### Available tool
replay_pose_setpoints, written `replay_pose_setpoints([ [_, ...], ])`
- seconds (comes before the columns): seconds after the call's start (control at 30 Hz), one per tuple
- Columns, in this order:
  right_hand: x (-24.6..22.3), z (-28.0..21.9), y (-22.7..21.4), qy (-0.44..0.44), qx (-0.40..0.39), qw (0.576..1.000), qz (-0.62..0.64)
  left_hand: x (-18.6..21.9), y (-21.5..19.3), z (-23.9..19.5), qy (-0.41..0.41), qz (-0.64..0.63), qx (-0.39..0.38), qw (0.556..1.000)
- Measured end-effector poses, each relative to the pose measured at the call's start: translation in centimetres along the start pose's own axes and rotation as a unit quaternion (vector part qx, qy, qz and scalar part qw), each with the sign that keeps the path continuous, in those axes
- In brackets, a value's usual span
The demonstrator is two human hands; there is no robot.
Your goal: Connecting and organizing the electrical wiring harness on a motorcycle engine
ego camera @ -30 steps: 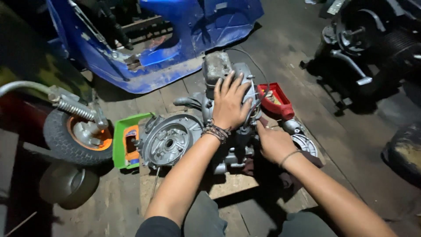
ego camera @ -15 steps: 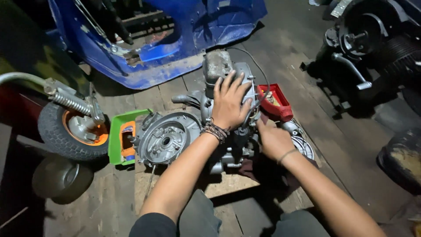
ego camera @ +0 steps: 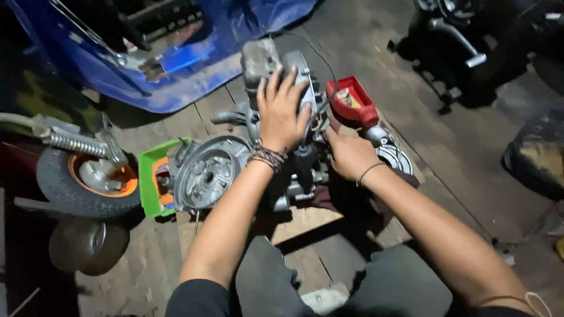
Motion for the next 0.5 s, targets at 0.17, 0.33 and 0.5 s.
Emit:
replay_pose_setpoints([
  [0.17,-3.2,-2.2,-2.0,-0.031,-0.012,0.999,-0.005,0.7,-2.0,0.8,-0.021,-0.022,-0.010,0.999],
  [0.33,-2.1,-2.1,-4.2,-0.038,0.048,0.998,0.000,0.9,-1.7,0.8,-0.045,-0.029,-0.043,0.998],
  [0.5,-2.3,-3.7,-2.8,-0.044,-0.077,0.995,-0.047,1.0,-2.6,0.7,-0.031,-0.037,-0.050,0.998],
])
Point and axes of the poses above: each hand's wrist, its own z-axis towards the middle knuckle, its own y-axis out of the palm, x = y × z, the point moved 10 cm from there along z, towards the middle knuckle, and after that the axes turned 9 degrees about z, right-handed, at the moved point
